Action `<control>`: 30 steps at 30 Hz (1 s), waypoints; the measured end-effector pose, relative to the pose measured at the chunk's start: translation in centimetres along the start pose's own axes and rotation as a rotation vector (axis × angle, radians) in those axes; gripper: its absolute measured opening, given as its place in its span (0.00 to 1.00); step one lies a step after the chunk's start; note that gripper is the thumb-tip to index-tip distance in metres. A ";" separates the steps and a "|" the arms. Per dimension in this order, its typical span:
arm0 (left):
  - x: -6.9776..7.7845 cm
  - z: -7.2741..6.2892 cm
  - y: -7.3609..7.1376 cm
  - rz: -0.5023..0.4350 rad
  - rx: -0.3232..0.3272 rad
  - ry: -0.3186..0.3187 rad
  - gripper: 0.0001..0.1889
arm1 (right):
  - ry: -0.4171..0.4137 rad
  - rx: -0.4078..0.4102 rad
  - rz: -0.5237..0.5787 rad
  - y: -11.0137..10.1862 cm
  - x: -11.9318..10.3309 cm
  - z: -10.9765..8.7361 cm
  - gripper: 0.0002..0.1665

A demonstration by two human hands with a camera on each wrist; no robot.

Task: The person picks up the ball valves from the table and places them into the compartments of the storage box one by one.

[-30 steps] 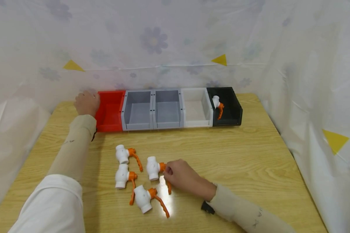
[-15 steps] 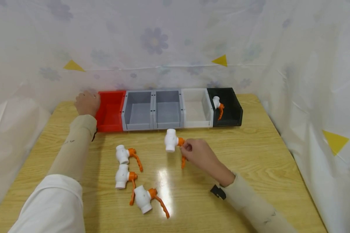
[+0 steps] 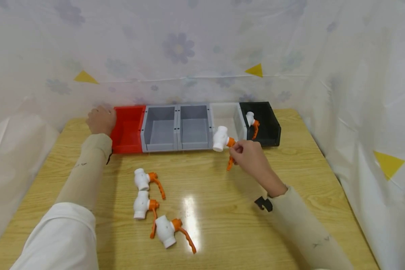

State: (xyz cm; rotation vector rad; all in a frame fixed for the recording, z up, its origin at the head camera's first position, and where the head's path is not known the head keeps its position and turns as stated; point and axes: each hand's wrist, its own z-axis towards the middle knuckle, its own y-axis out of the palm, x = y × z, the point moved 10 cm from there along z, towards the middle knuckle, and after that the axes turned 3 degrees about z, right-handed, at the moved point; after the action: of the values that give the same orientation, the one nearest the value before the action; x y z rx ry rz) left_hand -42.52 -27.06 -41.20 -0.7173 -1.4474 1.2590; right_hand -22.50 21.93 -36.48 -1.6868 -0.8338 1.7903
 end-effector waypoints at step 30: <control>-0.1 0.2 0.1 0.002 0.000 0.004 0.32 | 0.049 0.210 -0.046 -0.2 4.3 10.5 0.17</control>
State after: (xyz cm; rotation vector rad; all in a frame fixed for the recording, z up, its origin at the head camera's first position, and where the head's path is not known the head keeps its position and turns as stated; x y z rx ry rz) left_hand -42.69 -27.17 -41.35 -0.7210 -1.4437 1.2580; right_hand -33.29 24.44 -38.91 -1.5567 -0.6346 1.7331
